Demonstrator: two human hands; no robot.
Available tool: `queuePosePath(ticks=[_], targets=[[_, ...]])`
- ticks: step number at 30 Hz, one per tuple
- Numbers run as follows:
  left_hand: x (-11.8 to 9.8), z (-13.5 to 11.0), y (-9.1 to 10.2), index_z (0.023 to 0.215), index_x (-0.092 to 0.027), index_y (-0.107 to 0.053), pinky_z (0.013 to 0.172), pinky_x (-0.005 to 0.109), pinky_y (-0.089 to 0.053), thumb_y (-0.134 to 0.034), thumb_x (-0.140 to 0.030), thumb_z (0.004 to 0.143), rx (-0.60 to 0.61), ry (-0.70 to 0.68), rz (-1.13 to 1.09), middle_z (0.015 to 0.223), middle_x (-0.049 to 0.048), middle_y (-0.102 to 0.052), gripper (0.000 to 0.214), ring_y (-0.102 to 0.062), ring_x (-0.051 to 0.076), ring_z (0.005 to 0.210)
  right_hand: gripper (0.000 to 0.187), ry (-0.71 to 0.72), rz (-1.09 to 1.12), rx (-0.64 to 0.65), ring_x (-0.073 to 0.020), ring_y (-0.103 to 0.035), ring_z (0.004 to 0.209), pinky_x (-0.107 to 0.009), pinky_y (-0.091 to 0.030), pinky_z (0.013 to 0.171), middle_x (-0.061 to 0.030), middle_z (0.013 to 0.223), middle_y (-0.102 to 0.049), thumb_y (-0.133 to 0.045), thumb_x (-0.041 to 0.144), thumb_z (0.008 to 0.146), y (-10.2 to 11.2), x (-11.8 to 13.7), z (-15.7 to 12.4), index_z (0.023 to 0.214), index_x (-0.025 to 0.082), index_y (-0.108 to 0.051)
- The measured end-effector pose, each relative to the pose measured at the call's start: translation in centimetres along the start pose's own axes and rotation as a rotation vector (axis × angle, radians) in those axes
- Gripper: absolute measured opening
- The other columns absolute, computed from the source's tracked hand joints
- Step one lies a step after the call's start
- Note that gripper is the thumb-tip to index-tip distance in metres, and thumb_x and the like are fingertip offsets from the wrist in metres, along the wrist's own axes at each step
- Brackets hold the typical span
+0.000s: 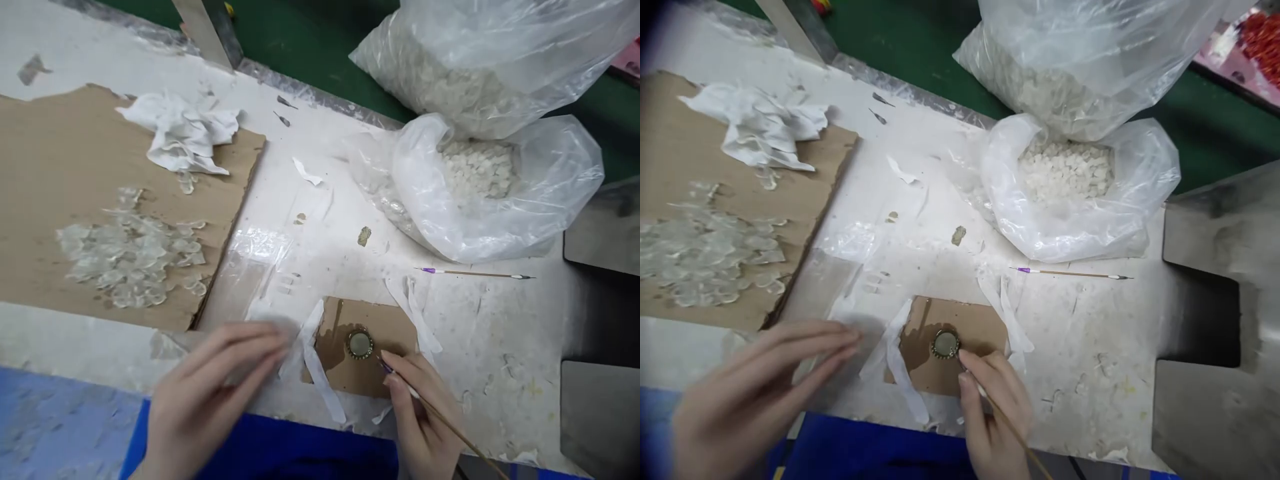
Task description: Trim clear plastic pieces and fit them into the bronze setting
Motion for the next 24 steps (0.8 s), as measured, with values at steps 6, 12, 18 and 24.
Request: queuePosePath(ticks=[6,12,18,24], targets=[[-1.8,-1.5,-1.5,0.108,-0.049,-0.083,0.067,0.033,-0.070,-0.075,-0.017,0.090,0.224,0.160,-0.445,0.096,0.0003,-0.084,0.038,-0.081,0.025,0.079,0.027,0.076,-0.114,0.053,-0.0173,-0.072,0.069,-0.024,-0.062,0.060,-0.0043,0.079,-0.073,-0.058,0.002,0.094,-0.1,0.0,0.0,0.110,0.020,-0.069],[-2.9,-0.3,-2.7,0.095,-0.047,-0.086,0.060,0.028,-0.071,-0.085,-0.014,0.080,0.183,0.342,-0.813,0.076,-0.0018,-0.087,0.037,-0.082,0.023,0.064,0.031,0.208,-0.204,0.173,-0.0184,-0.068,0.070,-0.028,-0.060,0.059,-0.0077,0.085,-0.068,-0.059,-0.004,0.091,0.5,0.5,0.3,0.112,0.016,-0.070],[-2.4,-0.8,-2.5,0.092,-0.045,-0.089,0.068,0.030,-0.071,-0.085,-0.014,0.080,0.253,0.385,-0.792,0.089,0.0017,-0.086,0.034,-0.081,0.022,0.072,0.034,0.228,-0.251,0.168,-0.0169,-0.061,0.072,-0.028,-0.057,0.060,-0.0075,0.088,-0.062,-0.055,-0.008,0.093,0.1,0.4,0.2,0.112,0.016,-0.070],[-2.3,-1.4,-3.2,0.092,-0.045,-0.089,0.066,0.027,-0.069,-0.087,-0.022,0.082,0.272,0.435,-0.916,0.084,0.0004,-0.084,0.025,-0.080,0.019,0.071,0.020,0.226,-0.124,0.161,-0.0185,-0.060,0.071,-0.031,-0.055,0.057,-0.0063,0.087,-0.060,-0.054,0.006,0.100,0.7,1.0,0.1,0.109,0.018,-0.067]])
Point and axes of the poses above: each hand's wrist, its own z-axis towards the middle knuckle, its own y-axis out of the back of the hand, x = y × z, the point moved 1 cm from there along z, towards the middle knuckle
